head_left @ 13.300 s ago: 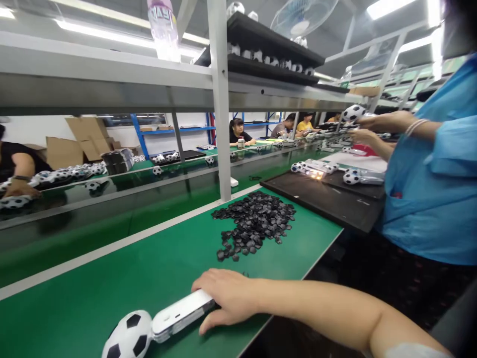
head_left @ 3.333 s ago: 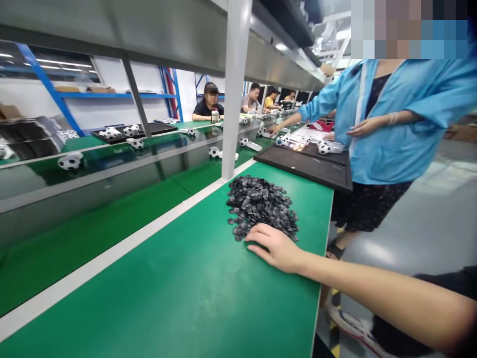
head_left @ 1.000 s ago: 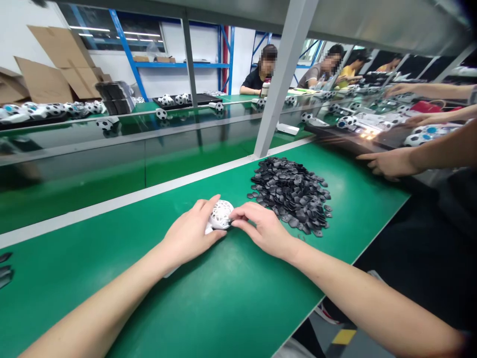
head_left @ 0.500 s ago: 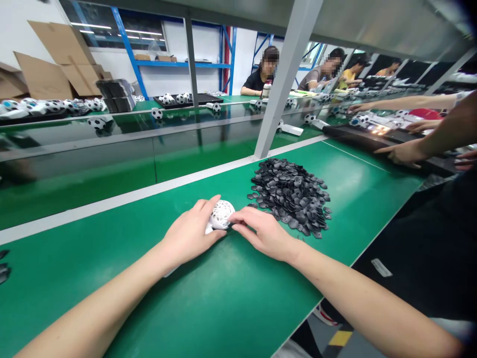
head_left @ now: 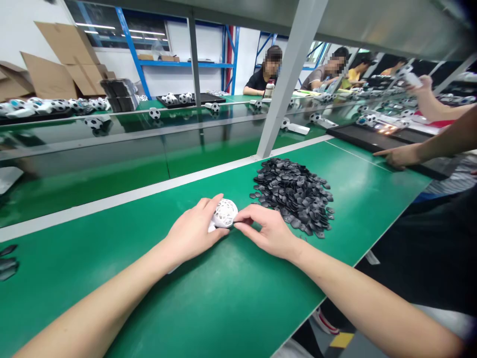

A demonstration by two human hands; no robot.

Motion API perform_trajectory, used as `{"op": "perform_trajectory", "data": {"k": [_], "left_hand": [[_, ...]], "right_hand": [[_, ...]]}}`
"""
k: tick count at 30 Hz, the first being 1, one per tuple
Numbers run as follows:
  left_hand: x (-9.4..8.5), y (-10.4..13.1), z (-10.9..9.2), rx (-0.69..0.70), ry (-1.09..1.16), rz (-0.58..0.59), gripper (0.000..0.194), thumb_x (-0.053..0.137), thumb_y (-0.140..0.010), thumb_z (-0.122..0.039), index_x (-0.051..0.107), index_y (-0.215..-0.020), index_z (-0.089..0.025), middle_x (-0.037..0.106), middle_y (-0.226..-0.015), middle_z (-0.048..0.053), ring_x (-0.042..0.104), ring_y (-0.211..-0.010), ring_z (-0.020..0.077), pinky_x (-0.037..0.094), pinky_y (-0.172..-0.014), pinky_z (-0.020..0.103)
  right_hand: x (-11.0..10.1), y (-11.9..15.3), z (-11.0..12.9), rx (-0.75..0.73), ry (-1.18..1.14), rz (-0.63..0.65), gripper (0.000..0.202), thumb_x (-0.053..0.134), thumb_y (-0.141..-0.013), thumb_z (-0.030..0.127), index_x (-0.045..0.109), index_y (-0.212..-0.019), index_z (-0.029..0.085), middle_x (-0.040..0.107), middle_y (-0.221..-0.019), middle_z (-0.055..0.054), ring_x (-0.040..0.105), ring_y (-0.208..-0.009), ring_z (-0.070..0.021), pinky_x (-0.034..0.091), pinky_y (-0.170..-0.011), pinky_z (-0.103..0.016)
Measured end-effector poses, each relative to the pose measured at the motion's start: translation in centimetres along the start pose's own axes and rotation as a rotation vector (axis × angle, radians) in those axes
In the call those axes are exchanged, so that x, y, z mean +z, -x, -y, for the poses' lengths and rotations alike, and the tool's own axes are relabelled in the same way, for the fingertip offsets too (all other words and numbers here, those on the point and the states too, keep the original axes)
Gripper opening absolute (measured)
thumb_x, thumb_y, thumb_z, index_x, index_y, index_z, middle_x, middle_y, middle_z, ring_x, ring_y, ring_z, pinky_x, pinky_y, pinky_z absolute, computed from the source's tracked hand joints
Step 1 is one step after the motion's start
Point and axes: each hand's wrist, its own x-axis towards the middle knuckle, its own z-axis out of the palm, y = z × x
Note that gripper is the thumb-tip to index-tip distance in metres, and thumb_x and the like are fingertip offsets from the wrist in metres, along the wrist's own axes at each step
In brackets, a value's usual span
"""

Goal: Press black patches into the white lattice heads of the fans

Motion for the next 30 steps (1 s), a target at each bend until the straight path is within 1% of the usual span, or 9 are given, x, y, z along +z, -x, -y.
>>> {"op": "perform_trajectory", "data": {"k": [5, 8, 12, 15, 18, 21, 25, 27, 30], "left_hand": [[-0.2, -0.1, -0.2, -0.007, 0.001, 0.001, 0.073, 0.052, -0.073, -0.053, 0.025, -0.135, -0.027, 0.045, -0.126, 0.006, 0.054, -0.102, 0.0288, 0.048, -0.077, 0.039], [-0.4, -0.2, -0.3, -0.011, -0.003, -0.006, 0.072, 0.051, -0.073, -0.057, 0.028, -0.134, -0.026, 0.047, -0.124, 0.006, 0.055, -0.101, 0.0288, 0.048, -0.077, 0.039], [-0.5, -0.2, -0.4, -0.015, -0.023, -0.013, 0.066, 0.051, -0.075, -0.051, 0.032, -0.132, -0.025, 0.050, -0.121, 0.007, 0.056, -0.099, 0.0280, 0.047, -0.077, 0.038], [-0.5, -0.2, -0.5, -0.010, -0.018, -0.016, 0.062, 0.051, -0.076, -0.046, 0.034, -0.131, -0.024, 0.050, -0.121, 0.007, 0.055, -0.100, 0.0278, 0.047, -0.078, 0.038], [-0.5, -0.2, -0.6, 0.001, -0.010, -0.026, 0.060, 0.051, -0.076, -0.046, 0.035, -0.130, -0.023, 0.051, -0.120, 0.007, 0.054, -0.101, 0.0278, 0.046, -0.080, 0.039], [-0.4, -0.1, -0.6, 0.004, 0.002, -0.039, 0.059, 0.050, -0.076, -0.048, 0.036, -0.129, -0.024, 0.051, -0.121, 0.006, 0.055, -0.101, 0.0274, 0.046, -0.081, 0.040], [-0.3, -0.2, -0.4, 0.005, 0.056, -0.034, 0.062, 0.053, -0.074, -0.047, 0.036, -0.128, -0.024, 0.049, -0.125, 0.005, 0.053, -0.104, 0.0264, 0.045, -0.086, 0.040], [-0.3, -0.1, -0.3, 0.015, 0.070, -0.040, 0.062, 0.055, -0.073, -0.046, 0.036, -0.128, -0.024, 0.049, -0.126, 0.004, 0.052, -0.105, 0.0259, 0.044, -0.088, 0.040], [-0.3, -0.1, -0.2, 0.026, 0.080, -0.051, 0.060, 0.055, -0.074, -0.044, 0.037, -0.127, -0.024, 0.050, -0.125, 0.004, 0.052, -0.106, 0.0252, 0.044, -0.087, 0.039]], "right_hand": [[0.4, -0.1, -0.1, 0.048, -0.093, 0.004, 0.007, 0.057, -0.082, 0.017, 0.063, -0.085, 0.019, 0.060, -0.081, -0.003, 0.054, -0.077, -0.0148, 0.044, -0.072, -0.029], [0.9, -0.3, -0.4, 0.115, -0.163, -0.003, 0.006, 0.058, -0.081, 0.019, 0.064, -0.081, 0.019, 0.058, -0.076, -0.002, 0.053, -0.074, -0.0142, 0.044, -0.067, -0.028], [1.4, -0.5, -0.7, 0.198, -0.243, -0.033, 0.005, 0.061, -0.079, 0.022, 0.063, -0.076, 0.018, 0.051, -0.073, -0.001, 0.049, -0.066, -0.0120, 0.041, -0.058, -0.025], [1.5, -0.7, -0.7, 0.222, -0.276, -0.043, 0.007, 0.062, -0.077, 0.023, 0.060, -0.073, 0.017, 0.047, -0.072, 0.000, 0.046, -0.063, -0.0107, 0.040, -0.056, -0.024], [1.5, -0.7, -0.9, 0.244, -0.282, -0.055, 0.010, 0.065, -0.075, 0.022, 0.058, -0.071, 0.017, 0.047, -0.073, 0.001, 0.045, -0.062, -0.0102, 0.040, -0.056, -0.024], [1.3, -0.7, -1.0, 0.243, -0.253, -0.055, 0.010, 0.066, -0.073, 0.022, 0.057, -0.071, 0.018, 0.049, -0.081, -0.002, 0.050, -0.075, -0.0134, 0.043, -0.063, -0.025], [1.4, -0.6, -1.2, 0.278, -0.294, -0.058, 0.013, 0.066, -0.073, 0.019, 0.054, -0.077, 0.018, 0.051, -0.110, -0.006, 0.047, -0.105, -0.0195, 0.044, -0.080, -0.032], [1.5, -0.6, -1.3, 0.324, -0.382, -0.045, 0.018, 0.065, -0.073, 0.018, 0.049, -0.081, 0.018, 0.049, -0.117, -0.008, 0.048, -0.108, -0.0191, 0.043, -0.084, -0.034], [1.8, -0.6, -1.4, 0.344, -0.446, -0.041, 0.025, 0.064, -0.073, 0.017, 0.045, -0.088, 0.019, 0.051, -0.117, -0.008, 0.051, -0.105, -0.0176, 0.044, -0.085, -0.033]]}}
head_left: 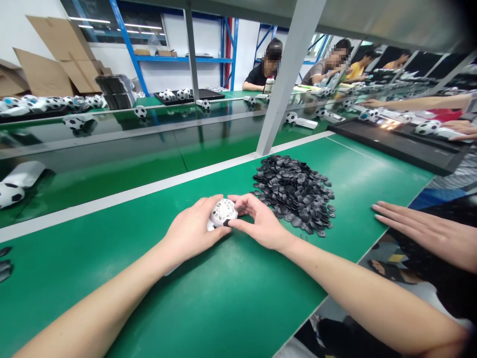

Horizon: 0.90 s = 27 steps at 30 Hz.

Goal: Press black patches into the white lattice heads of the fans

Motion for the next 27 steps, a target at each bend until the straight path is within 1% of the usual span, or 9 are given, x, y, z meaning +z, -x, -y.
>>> {"op": "perform_trajectory", "data": {"k": [5, 8, 11, 13, 15, 17, 20, 23, 27], "left_hand": [[0.3, -0.1, -0.1, 0.003, 0.002, -0.046, 0.052, 0.056, -0.073, -0.043, 0.043, -0.121, -0.027, 0.054, -0.118, 0.003, 0.055, -0.100, 0.0247, 0.046, -0.083, 0.038], [0.5, -0.2, -0.2, -0.003, 0.003, -0.053, 0.052, 0.054, -0.074, -0.045, 0.042, -0.122, -0.027, 0.054, -0.119, 0.003, 0.055, -0.101, 0.0248, 0.045, -0.084, 0.038], [0.1, -0.2, 0.1, -0.030, 0.030, 0.004, 0.058, 0.056, -0.071, -0.043, 0.040, -0.125, -0.027, 0.052, -0.123, 0.003, 0.053, -0.105, 0.0250, 0.044, -0.086, 0.037], [-0.5, -0.2, 0.6, -0.059, 0.018, 0.046, 0.062, 0.058, -0.068, -0.037, 0.038, -0.126, -0.025, 0.051, -0.125, 0.004, 0.053, -0.106, 0.0260, 0.045, -0.085, 0.037], [-1.1, -0.3, 1.3, -0.047, -0.039, 0.055, 0.061, 0.055, -0.068, -0.028, 0.039, -0.126, -0.023, 0.050, -0.126, 0.004, 0.052, -0.107, 0.0267, 0.044, -0.087, 0.037], [-1.6, -0.4, 2.0, 0.014, -0.111, 0.045, 0.058, 0.047, -0.069, -0.017, 0.040, -0.126, -0.025, 0.050, -0.128, 0.003, 0.049, -0.111, 0.0258, 0.040, -0.090, 0.039], [-1.6, -0.6, 2.7, 0.112, -0.165, 0.044, 0.064, 0.038, -0.068, -0.007, 0.038, -0.128, -0.029, 0.053, -0.123, 0.001, 0.049, -0.110, 0.0237, 0.037, -0.091, 0.040], [-1.4, -0.7, 2.9, 0.142, -0.168, 0.040, 0.066, 0.037, -0.068, -0.005, 0.037, -0.129, -0.030, 0.057, -0.115, 0.002, 0.051, -0.103, 0.0231, 0.038, -0.088, 0.041], [-1.2, -0.8, 2.7, 0.141, -0.180, 0.018, 0.066, 0.036, -0.068, -0.002, 0.038, -0.129, -0.028, 0.058, -0.113, 0.003, 0.049, -0.103, 0.0225, 0.035, -0.091, 0.041]], "right_hand": [[0.4, 0.4, -0.1, -0.034, 0.124, -0.022, 0.033, 0.063, -0.075, 0.018, 0.044, -0.101, 0.020, 0.053, -0.113, -0.008, 0.053, -0.098, -0.0180, 0.046, -0.072, -0.029], [0.2, 0.2, -0.2, -0.041, 0.172, -0.027, 0.034, 0.063, -0.075, 0.020, 0.044, -0.103, 0.020, 0.054, -0.113, -0.007, 0.055, -0.095, -0.0172, 0.046, -0.068, -0.027], [-1.4, -1.0, -0.1, -0.053, 0.202, 0.026, 0.018, 0.058, -0.080, 0.022, 0.050, -0.095, 0.018, 0.059, -0.102, -0.004, 0.056, -0.092, -0.0158, 0.046, -0.071, -0.027], [-3.2, -2.1, 0.0, -0.053, 0.383, -0.011, 0.006, 0.055, -0.082, 0.022, 0.056, -0.085, 0.018, 0.061, -0.091, -0.003, 0.058, -0.084, -0.0154, 0.046, -0.073, -0.029], [-4.7, -3.0, 0.1, -0.030, 0.662, -0.068, 0.005, 0.057, -0.081, 0.020, 0.060, -0.078, 0.017, 0.061, -0.083, -0.004, 0.057, -0.079, -0.0165, 0.045, -0.073, -0.031], [-5.5, -3.5, 0.1, -0.003, 0.846, -0.053, 0.006, 0.060, -0.079, 0.017, 0.064, -0.075, 0.017, 0.061, -0.078, -0.004, 0.057, -0.074, -0.0170, 0.045, -0.071, -0.032], [-4.9, -3.4, 0.2, -0.029, 0.884, 0.077, 0.004, 0.063, -0.077, 0.019, 0.067, -0.078, 0.019, 0.062, -0.077, -0.003, 0.057, -0.073, -0.0166, 0.045, -0.070, -0.030], [-3.6, -3.0, 0.5, -0.070, 0.933, 0.213, 0.008, 0.064, -0.078, 0.020, 0.068, -0.086, 0.020, 0.063, -0.081, -0.004, 0.056, -0.083, -0.0187, 0.044, -0.076, -0.031], [-2.8, -2.2, 0.9, -0.101, 1.050, 0.257, 0.010, 0.058, -0.083, 0.016, 0.068, -0.083, 0.018, 0.063, -0.080, -0.006, 0.054, -0.082, -0.0200, 0.044, -0.075, -0.032]]}}
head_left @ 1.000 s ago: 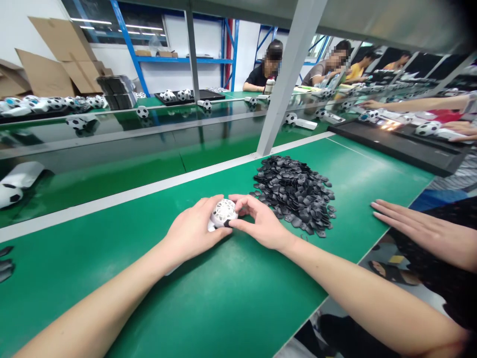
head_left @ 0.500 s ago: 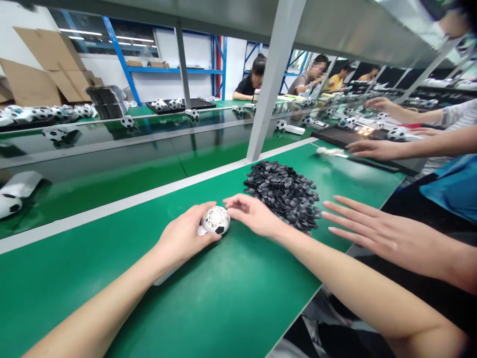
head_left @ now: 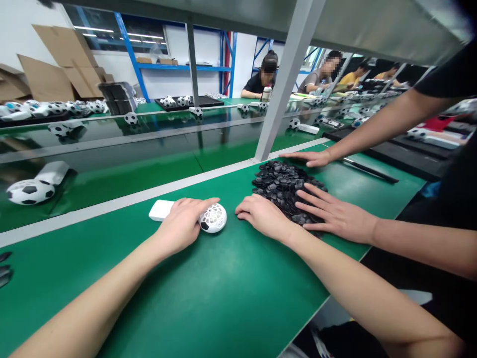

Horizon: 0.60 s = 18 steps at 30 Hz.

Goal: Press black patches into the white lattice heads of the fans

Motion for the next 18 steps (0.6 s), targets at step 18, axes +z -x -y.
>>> {"op": "perform_trajectory", "data": {"k": [18], "left_hand": [[-0.2, 0.2, -0.5, -0.024, -0.039, -0.004, 0.062, 0.035, -0.070, -0.004, 0.040, -0.129, -0.023, 0.061, -0.103, 0.006, 0.051, -0.097, 0.0227, 0.036, -0.088, 0.039]], "right_hand": [[-2.4, 8.6, -11.2, -0.368, 0.119, 0.032, 0.072, 0.077, -0.063, 0.034, 0.043, -0.126, 0.039, 0.036, -0.137, -0.003, 0.019, -0.129, -0.0365, 0.024, -0.100, -0.058]]}}
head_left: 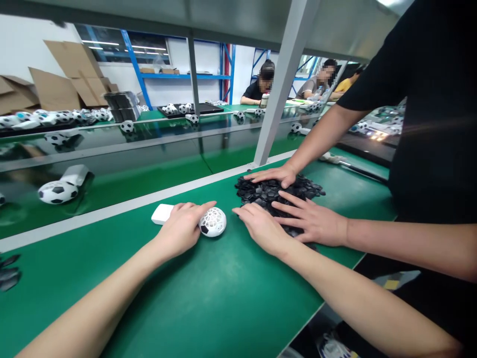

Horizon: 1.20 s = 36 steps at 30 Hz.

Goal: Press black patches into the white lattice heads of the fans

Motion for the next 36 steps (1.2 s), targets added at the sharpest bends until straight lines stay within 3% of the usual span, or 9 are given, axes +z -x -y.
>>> {"op": "perform_trajectory", "data": {"k": [5, 10, 13, 14, 15, 16, 20, 23, 36], "left_hand": [[-0.2, 0.3, -0.4, -0.004, 0.034, 0.025, 0.060, 0.045, -0.069, -0.013, 0.041, -0.128, -0.023, 0.060, -0.106, 0.007, 0.050, -0.098, 0.0250, 0.036, -0.087, 0.039], [-0.1, 0.5, -0.3, 0.023, 0.067, 0.007, 0.067, 0.063, -0.065, -0.036, 0.039, -0.127, -0.027, 0.058, -0.112, 0.005, 0.047, -0.102, 0.0276, 0.033, -0.090, 0.042], [0.0, 1.1, 0.0, 0.023, 0.073, -0.018, 0.066, 0.066, -0.064, -0.039, 0.042, -0.124, -0.028, 0.057, -0.114, 0.003, 0.047, -0.102, 0.0273, 0.032, -0.090, 0.042], [-0.1, 1.3, 0.1, 0.014, 0.077, -0.016, 0.066, 0.067, -0.063, -0.042, 0.043, -0.123, -0.028, 0.058, -0.114, 0.003, 0.047, -0.101, 0.0275, 0.032, -0.090, 0.042], [-0.1, 1.6, 0.2, 0.003, 0.085, -0.012, 0.067, 0.067, -0.062, -0.047, 0.044, -0.122, -0.029, 0.058, -0.113, 0.002, 0.048, -0.101, 0.0279, 0.032, -0.089, 0.042], [-0.2, 1.9, 0.3, -0.011, 0.093, -0.009, 0.068, 0.067, -0.061, -0.052, 0.045, -0.121, -0.029, 0.059, -0.112, 0.003, 0.048, -0.100, 0.0283, 0.032, -0.088, 0.043], [-0.3, 2.9, 0.5, -0.044, 0.105, -0.037, 0.071, 0.057, -0.063, -0.066, 0.047, -0.121, -0.025, 0.059, -0.112, 0.006, 0.048, -0.101, 0.0292, 0.032, -0.089, 0.044], [-0.1, 3.2, 0.6, -0.043, 0.101, -0.064, 0.071, 0.055, -0.066, -0.065, 0.046, -0.122, -0.023, 0.058, -0.113, 0.007, 0.048, -0.102, 0.0288, 0.031, -0.091, 0.044], [0.3, 3.0, 0.2, -0.063, 0.111, -0.110, 0.066, 0.054, -0.064, -0.067, 0.052, -0.113, -0.023, 0.061, -0.102, 0.006, 0.050, -0.096, 0.0283, 0.033, -0.089, 0.044]], "right_hand": [[0.5, -3.1, 1.8, -0.058, -0.123, -0.004, 0.055, 0.070, -0.072, 0.028, 0.048, -0.122, 0.037, 0.041, -0.133, 0.000, 0.021, -0.130, -0.0312, 0.021, -0.106, -0.053], [-0.8, -2.4, 1.6, -0.021, -0.223, -0.042, 0.052, 0.066, -0.076, 0.032, 0.047, -0.124, 0.035, 0.044, -0.131, 0.001, 0.025, -0.129, -0.0296, 0.017, -0.108, -0.051], [-1.4, -3.1, 2.5, 0.076, -0.354, -0.224, 0.032, 0.064, -0.075, 0.044, 0.060, -0.104, 0.032, 0.058, -0.113, -0.002, 0.045, -0.115, -0.0265, 0.036, -0.100, -0.043], [-1.3, -4.1, 3.4, 0.120, -0.381, -0.297, 0.026, 0.060, -0.078, 0.045, 0.062, -0.099, 0.030, 0.061, -0.106, -0.003, 0.050, -0.109, -0.0252, 0.040, -0.095, -0.041], [-1.0, -5.5, 4.6, 0.253, -0.410, -0.491, 0.018, 0.056, -0.082, 0.041, 0.063, -0.091, 0.028, 0.062, -0.097, -0.004, 0.054, -0.100, -0.0231, 0.043, -0.090, -0.039], [-0.7, -7.1, 5.9, 0.282, -0.422, -0.523, 0.017, 0.051, -0.086, 0.037, 0.062, -0.092, 0.026, 0.061, -0.096, -0.005, 0.055, -0.095, -0.0213, 0.045, -0.086, -0.038], [0.2, -12.7, 10.8, 0.291, -0.537, -0.505, 0.017, 0.048, -0.087, 0.019, 0.058, -0.100, 0.020, 0.059, -0.090, -0.004, 0.056, -0.082, -0.0155, 0.047, -0.075, -0.029], [-0.1, -13.9, 12.6, 0.246, -0.673, -0.441, 0.014, 0.050, -0.085, 0.014, 0.061, -0.093, 0.019, 0.061, -0.088, -0.002, 0.056, -0.083, -0.0142, 0.045, -0.078, -0.027], [1.4, -13.7, 12.7, 0.227, -0.828, -0.342, 0.006, 0.059, -0.079, 0.016, 0.064, -0.078, 0.017, 0.061, -0.076, -0.001, 0.057, -0.070, -0.0127, 0.044, -0.069, -0.025]]}}
